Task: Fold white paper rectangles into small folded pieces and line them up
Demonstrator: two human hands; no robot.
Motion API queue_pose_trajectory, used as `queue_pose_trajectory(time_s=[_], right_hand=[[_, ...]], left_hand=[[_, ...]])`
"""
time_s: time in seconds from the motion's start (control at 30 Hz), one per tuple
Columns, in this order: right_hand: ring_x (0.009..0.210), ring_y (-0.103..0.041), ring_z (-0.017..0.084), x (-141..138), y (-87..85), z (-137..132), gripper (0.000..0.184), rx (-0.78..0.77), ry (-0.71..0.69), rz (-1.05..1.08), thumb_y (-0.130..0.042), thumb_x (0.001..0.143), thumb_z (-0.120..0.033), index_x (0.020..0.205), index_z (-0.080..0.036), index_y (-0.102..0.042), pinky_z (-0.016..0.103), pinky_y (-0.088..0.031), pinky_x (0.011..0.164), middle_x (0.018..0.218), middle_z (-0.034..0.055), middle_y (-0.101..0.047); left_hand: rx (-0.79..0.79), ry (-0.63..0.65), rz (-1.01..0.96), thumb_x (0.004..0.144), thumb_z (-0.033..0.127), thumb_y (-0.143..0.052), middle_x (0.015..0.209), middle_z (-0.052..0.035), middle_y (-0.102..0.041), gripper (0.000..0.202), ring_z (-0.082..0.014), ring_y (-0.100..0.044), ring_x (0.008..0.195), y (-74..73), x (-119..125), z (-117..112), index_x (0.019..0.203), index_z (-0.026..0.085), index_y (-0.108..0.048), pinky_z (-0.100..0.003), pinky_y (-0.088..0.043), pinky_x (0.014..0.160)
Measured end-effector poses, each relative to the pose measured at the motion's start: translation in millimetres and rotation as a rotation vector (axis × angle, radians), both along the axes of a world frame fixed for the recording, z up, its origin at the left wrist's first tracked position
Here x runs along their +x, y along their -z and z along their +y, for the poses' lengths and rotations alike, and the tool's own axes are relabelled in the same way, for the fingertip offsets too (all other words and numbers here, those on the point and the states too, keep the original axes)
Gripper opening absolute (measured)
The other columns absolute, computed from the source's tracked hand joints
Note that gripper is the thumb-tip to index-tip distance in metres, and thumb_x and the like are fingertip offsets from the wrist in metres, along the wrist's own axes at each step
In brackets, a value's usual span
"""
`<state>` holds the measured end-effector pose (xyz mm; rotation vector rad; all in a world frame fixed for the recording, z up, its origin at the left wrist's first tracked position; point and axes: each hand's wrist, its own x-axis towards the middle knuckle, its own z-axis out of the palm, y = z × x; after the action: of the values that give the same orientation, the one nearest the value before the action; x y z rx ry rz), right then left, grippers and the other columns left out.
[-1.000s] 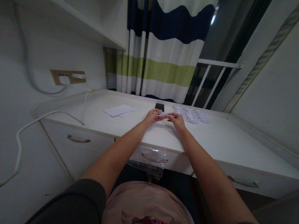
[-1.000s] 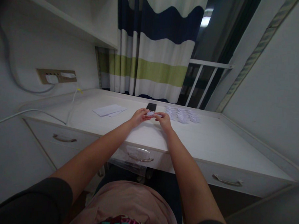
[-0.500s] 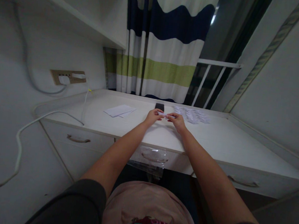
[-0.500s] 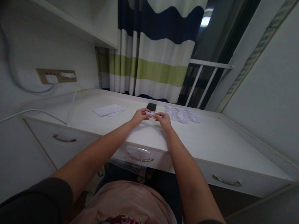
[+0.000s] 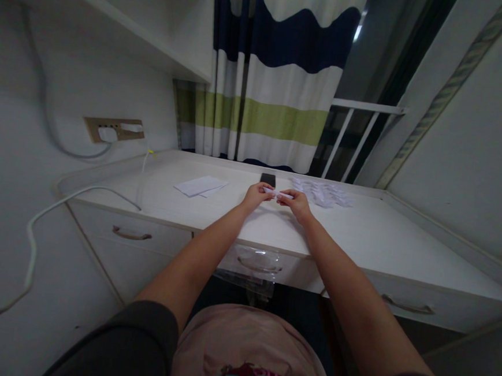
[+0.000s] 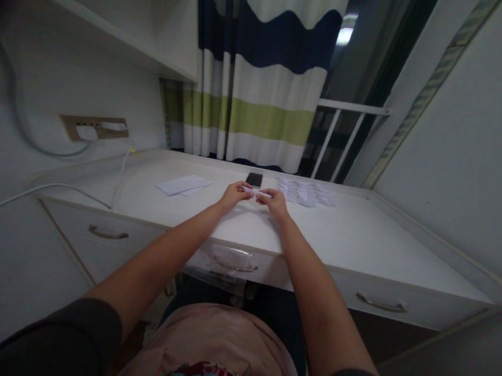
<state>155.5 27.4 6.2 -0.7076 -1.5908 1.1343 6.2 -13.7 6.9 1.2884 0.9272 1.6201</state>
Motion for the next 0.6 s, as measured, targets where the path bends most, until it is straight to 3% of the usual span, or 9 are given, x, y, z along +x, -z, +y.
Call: queue_pose_trajectory(time_s=[0.2,0.4,0.6], right_hand=[[0.052,-0.061,0.013,0.1,-0.4,-0.3,0.033,0.012,0.029,0.023,-0.081,0.046,-0.037,0.065,-0.015,-0.065,0.028,-0.054,0.057,0.056,0.0007,-0.064],[0.058,-0.065,0.015,0.3,-1.0,-2.6,0.034,-0.067,-0.025,0.057,-0.081,0.051,-0.033,0.075,-0.015,-0.066,0.029,-0.056,0.062,0.063,0.0030,-0.068],[0.056,-0.066,0.016,0.1,-0.8,1.4,0.031,-0.086,-0.024,0.067,-0.083,0.049,-0.030,0.069,-0.015,-0.064,0.030,-0.058,0.062,0.058,0.0030,-0.067]], left_hand=[[-0.038,0.023,-0.018,0.056,0.015,-0.076,0.061,0.0027,-0.060,0.027,-0.0076,-0.058,0.060,-0.4,1.1,0.1,0.077,0.014,-0.059,-0.028,-0.050,0.074],[-0.034,-0.014,-0.056,0.055,0.014,-0.075,0.069,0.0002,-0.063,0.025,-0.0088,-0.059,0.065,-0.4,-0.7,3.3,0.075,0.013,-0.060,-0.029,-0.049,0.077],[-0.042,-0.001,-0.058,0.057,0.012,-0.074,0.066,0.0010,-0.061,0.024,-0.0089,-0.059,0.066,-0.7,-0.1,2.9,0.076,0.013,-0.059,-0.029,-0.049,0.078]])
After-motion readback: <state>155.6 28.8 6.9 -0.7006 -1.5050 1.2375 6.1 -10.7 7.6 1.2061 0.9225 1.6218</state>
